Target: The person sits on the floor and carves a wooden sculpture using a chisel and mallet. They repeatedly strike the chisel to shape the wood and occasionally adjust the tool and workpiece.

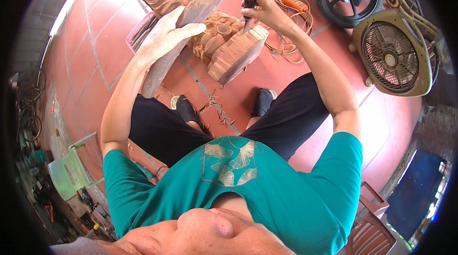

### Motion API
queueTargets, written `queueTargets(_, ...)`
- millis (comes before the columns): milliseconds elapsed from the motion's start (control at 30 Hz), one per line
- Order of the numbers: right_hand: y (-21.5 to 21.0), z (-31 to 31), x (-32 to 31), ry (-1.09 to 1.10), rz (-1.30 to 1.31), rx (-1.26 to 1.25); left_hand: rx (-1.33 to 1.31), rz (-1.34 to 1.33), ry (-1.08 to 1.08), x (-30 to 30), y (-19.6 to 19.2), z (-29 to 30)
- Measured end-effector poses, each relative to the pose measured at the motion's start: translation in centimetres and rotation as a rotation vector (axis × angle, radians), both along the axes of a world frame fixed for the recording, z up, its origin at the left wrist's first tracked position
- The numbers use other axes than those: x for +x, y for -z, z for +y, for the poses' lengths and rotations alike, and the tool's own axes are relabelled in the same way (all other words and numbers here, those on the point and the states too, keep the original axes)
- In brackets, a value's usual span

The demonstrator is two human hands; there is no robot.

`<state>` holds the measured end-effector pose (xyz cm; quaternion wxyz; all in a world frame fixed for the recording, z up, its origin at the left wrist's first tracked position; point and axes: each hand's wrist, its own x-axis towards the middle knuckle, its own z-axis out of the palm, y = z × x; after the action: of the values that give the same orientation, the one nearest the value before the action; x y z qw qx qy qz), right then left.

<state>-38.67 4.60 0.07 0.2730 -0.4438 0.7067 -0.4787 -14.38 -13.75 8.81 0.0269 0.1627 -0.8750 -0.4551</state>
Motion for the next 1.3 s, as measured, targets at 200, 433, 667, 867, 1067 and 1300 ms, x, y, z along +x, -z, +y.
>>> queueTargets(200, 2.2, -0.2, -1.2, -0.047, -0.039, -0.036, -0.166, 0.111, 0.016, -0.5, -1.6, 1.3)
queueTargets(433, 1.7, -0.6, -0.3, -0.074, 0.052, 0.011, 0.057, 0.396, 0.001, -0.4, -1.6, 1.9)
queueTargets(667, 1.6, -0.7, -0.1, -0.112, 0.227, -0.010, 0.076, 0.454, -0.015, -0.4, -2.6, 2.0)
queueTargets(867, 0.5, -0.5, 0.8, -0.110, 0.436, 0.016, -0.245, -0.060, 0.094, -0.8, 0.5, 0.4)
queueTargets(1067, 1.0, -0.9, 0.7, -0.110, 0.318, -0.007, -0.126, 0.228, 0.064, -0.7, -1.1, 1.1)
queueTargets(1300, 1.4, -0.6, 0.2, -0.105, 0.393, -0.021, -0.309, 0.042, 0.097, -1.4, 0.6, 1.4)
